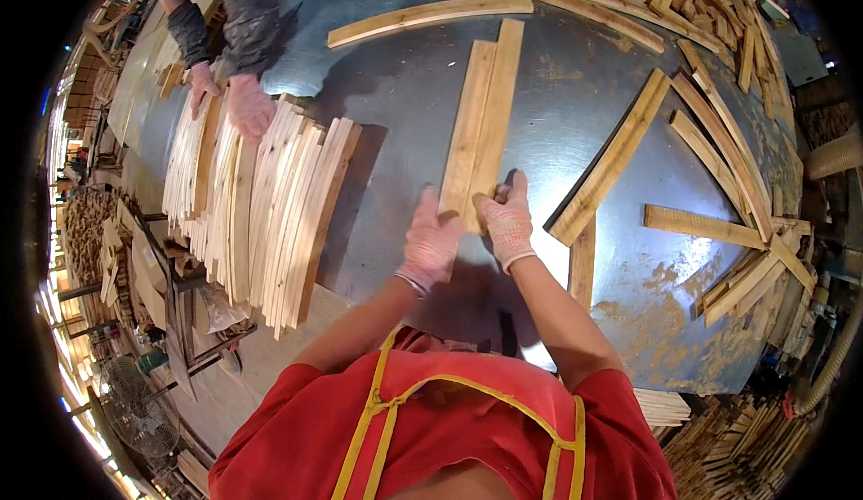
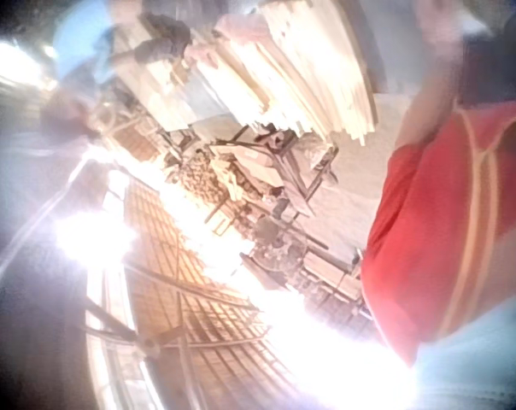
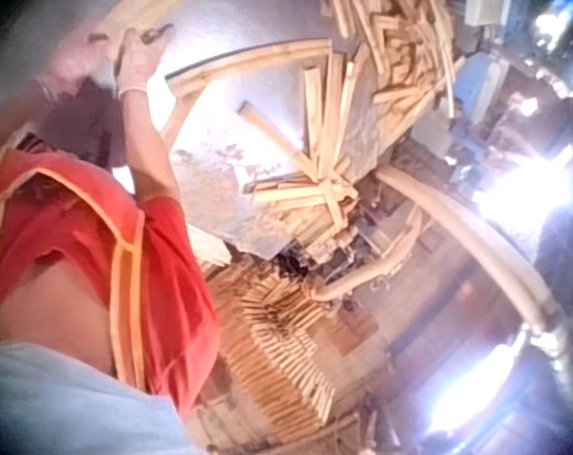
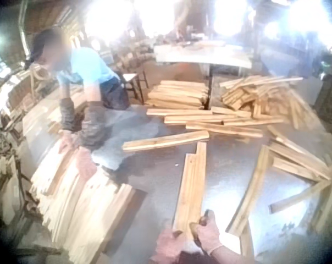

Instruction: The person picks up thin wooden planks from a metal table and stacks them into neat piles. They repeatedly gather planks, align them, and place them into growing stacks while other workers handle wood in the background.

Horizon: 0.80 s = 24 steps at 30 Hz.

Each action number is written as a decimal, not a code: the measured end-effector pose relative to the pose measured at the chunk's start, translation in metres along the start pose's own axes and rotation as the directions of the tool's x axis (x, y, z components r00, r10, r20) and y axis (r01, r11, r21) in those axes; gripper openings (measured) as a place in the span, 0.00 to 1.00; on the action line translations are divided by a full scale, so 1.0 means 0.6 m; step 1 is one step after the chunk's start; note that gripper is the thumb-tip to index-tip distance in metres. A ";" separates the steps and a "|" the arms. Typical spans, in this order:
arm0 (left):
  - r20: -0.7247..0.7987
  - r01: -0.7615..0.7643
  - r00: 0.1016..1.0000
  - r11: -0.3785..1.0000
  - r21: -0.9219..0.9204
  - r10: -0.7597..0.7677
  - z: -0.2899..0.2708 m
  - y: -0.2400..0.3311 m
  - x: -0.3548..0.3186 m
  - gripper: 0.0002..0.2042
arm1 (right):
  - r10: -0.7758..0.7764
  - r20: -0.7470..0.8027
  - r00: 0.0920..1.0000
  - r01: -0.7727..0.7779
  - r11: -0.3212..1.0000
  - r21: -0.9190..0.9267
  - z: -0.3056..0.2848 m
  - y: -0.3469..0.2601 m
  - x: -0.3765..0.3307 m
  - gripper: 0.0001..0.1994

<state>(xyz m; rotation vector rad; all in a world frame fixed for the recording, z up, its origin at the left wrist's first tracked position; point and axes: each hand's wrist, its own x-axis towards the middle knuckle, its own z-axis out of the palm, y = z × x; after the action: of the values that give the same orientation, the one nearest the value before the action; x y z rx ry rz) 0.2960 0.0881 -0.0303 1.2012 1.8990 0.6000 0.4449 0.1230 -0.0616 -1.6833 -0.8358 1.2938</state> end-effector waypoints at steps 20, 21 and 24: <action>-0.180 -0.235 0.776 0.542 0.807 0.605 -0.313 -0.275 -0.077 0.26 | -0.306 0.248 0.919 0.390 0.611 -0.689 0.002 0.030 -0.160 0.37; -0.124 -0.164 0.914 0.633 0.757 0.385 -0.346 -0.272 -0.083 0.27 | -0.316 0.104 0.943 0.263 0.518 -0.814 -0.051 0.000 -0.153 0.37; -0.252 -0.170 0.754 0.550 0.818 0.607 -0.350 -0.300 -0.082 0.27 | -0.317 -0.169 0.933 -0.086 0.259 -0.962 -0.198 0.008 -0.186 0.42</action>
<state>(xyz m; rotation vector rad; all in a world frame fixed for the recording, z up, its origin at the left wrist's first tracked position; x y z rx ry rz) 0.0416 -0.0307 -0.0230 2.2866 2.4547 0.3581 0.5326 -0.0027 -0.0056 -2.5977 -1.7150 0.1738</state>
